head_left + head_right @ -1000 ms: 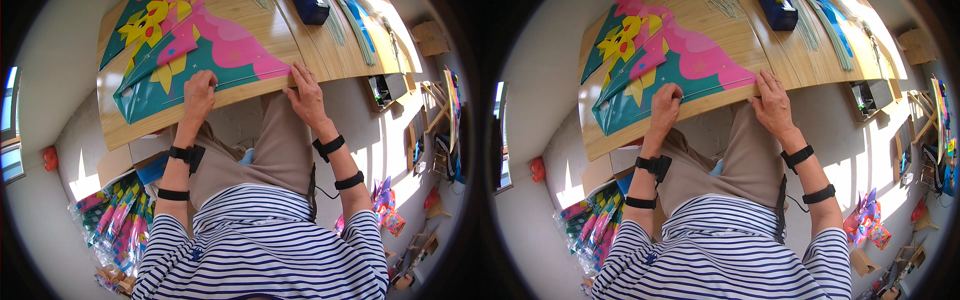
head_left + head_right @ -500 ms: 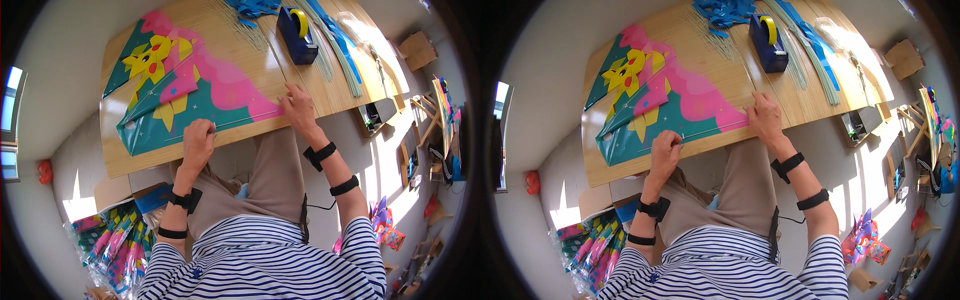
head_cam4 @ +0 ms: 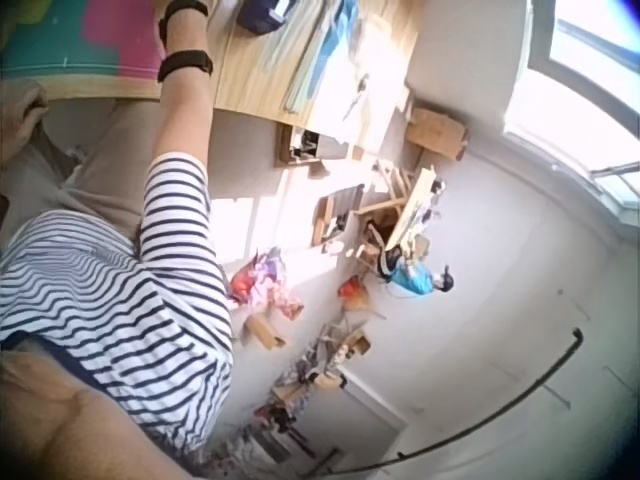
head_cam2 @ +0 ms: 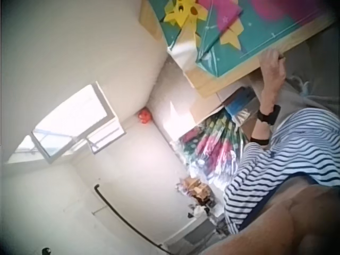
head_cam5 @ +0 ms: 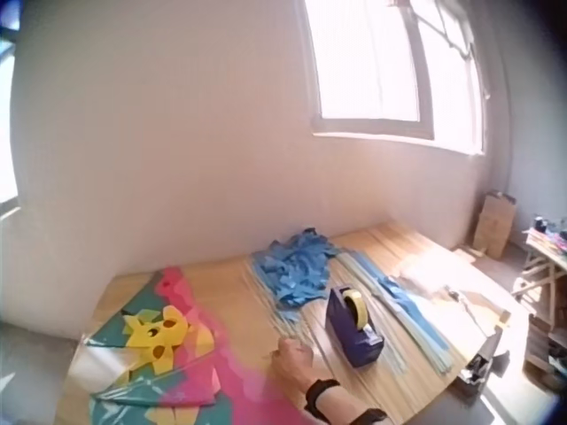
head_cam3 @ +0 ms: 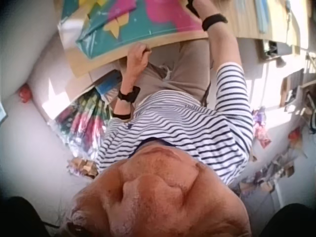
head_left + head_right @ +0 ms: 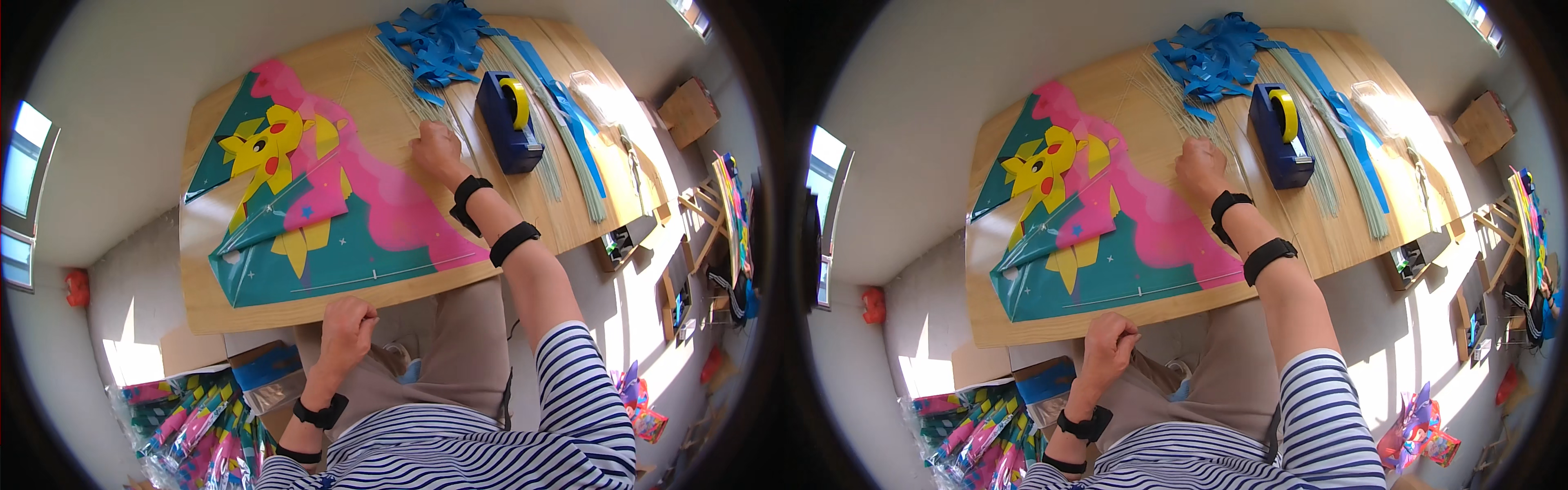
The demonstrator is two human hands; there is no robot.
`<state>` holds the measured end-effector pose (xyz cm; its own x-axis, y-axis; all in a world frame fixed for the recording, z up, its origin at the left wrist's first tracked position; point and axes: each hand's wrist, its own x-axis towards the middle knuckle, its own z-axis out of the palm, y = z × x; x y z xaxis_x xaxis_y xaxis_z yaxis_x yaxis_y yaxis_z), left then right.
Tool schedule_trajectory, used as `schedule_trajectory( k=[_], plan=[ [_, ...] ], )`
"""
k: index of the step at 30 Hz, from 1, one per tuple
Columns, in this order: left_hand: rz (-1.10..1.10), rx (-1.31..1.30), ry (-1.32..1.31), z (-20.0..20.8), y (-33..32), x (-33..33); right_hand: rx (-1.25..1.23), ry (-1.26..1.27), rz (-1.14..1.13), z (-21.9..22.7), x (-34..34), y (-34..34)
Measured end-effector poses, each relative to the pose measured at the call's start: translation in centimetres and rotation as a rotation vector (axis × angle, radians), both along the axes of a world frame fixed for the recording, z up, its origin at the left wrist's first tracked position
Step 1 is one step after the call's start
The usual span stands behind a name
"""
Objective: Assembling a Pikachu-themed kite by attaching sticks and using adhesive tape to secure parts.
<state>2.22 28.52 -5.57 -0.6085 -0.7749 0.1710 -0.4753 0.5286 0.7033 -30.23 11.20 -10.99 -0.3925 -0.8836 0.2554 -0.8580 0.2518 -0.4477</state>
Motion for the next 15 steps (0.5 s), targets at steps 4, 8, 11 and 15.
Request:
schedule_trajectory(
  k=[4, 8, 11, 15],
  plan=[
    [0.006, 0.061, -0.038, 0.3, -0.1, 0.6, 0.059, -0.069, -0.152, -4.0, -0.3, -5.5],
    [0.026, 0.082, -0.032, 0.4, -0.5, 0.8, 0.057, 0.066, -0.141, -5.5, -1.4, -6.8],
    [0.041, 0.091, -0.014, 0.2, -0.7, 0.8, 0.231, 0.034, -0.123, -3.6, -1.2, -5.9],
    [0.13, 0.242, 0.064, 0.7, -1.0, 0.6, 0.201, -0.151, -0.071, -0.3, -0.5, -1.0]
  ],
)
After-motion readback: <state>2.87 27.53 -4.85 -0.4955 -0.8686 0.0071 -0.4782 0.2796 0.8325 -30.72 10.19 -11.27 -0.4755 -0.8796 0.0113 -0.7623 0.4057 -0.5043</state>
